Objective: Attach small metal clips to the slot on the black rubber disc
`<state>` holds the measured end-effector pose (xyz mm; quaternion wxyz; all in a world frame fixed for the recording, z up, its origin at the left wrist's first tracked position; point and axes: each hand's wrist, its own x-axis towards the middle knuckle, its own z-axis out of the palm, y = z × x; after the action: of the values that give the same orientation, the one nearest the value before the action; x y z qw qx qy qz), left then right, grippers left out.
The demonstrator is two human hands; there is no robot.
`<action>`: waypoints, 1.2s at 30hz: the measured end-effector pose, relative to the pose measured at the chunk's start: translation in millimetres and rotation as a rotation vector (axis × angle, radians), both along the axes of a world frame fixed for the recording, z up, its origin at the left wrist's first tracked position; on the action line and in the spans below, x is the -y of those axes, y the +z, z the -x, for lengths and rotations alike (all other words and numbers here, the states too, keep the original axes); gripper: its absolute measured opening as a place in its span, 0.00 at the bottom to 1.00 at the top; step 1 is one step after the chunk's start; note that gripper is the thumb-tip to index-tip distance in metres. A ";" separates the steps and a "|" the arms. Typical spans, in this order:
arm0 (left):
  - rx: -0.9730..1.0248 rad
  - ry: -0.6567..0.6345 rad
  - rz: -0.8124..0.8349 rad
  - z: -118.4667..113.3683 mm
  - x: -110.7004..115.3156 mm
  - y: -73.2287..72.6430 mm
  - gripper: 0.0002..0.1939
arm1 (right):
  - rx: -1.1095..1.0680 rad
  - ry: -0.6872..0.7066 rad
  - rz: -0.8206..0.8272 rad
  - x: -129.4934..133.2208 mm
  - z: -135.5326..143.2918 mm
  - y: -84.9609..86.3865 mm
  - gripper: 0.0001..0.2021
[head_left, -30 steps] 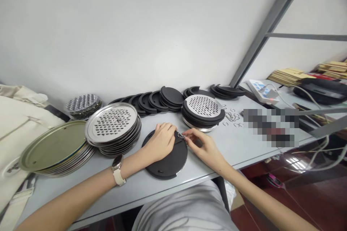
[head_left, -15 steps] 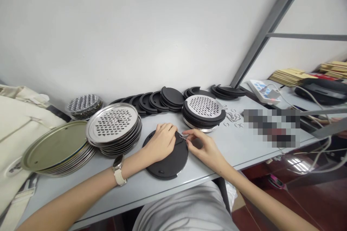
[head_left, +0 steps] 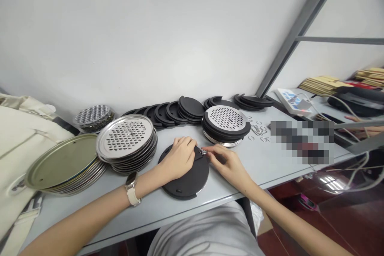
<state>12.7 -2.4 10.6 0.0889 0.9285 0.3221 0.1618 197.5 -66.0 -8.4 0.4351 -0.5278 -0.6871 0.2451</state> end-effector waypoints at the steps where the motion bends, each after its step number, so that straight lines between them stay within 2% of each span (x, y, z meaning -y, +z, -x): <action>1: 0.002 0.001 0.003 0.0 0.2 0.1 0.11 | -0.009 0.001 -0.001 0.2 0.0 -0.4 0.13; 13: 0.000 -0.003 -0.005 0.5 0.1 -0.2 0.10 | -0.038 -0.011 0.026 -0.3 0.6 -2.1 0.10; 24: -0.005 -0.007 0.010 0.5 1.3 0.8 0.10 | -0.097 -0.009 0.123 1.5 1.2 -1.1 0.09; 36: -0.052 0.007 -0.008 -0.2 0.9 0.1 0.11 | -0.235 0.052 0.173 -12.8 7.1 -6.6 0.08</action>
<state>12.9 -3.3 10.6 0.0762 0.9316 0.3270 0.1393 190.3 -53.3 -15.0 0.4587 -0.5129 -0.6213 0.3748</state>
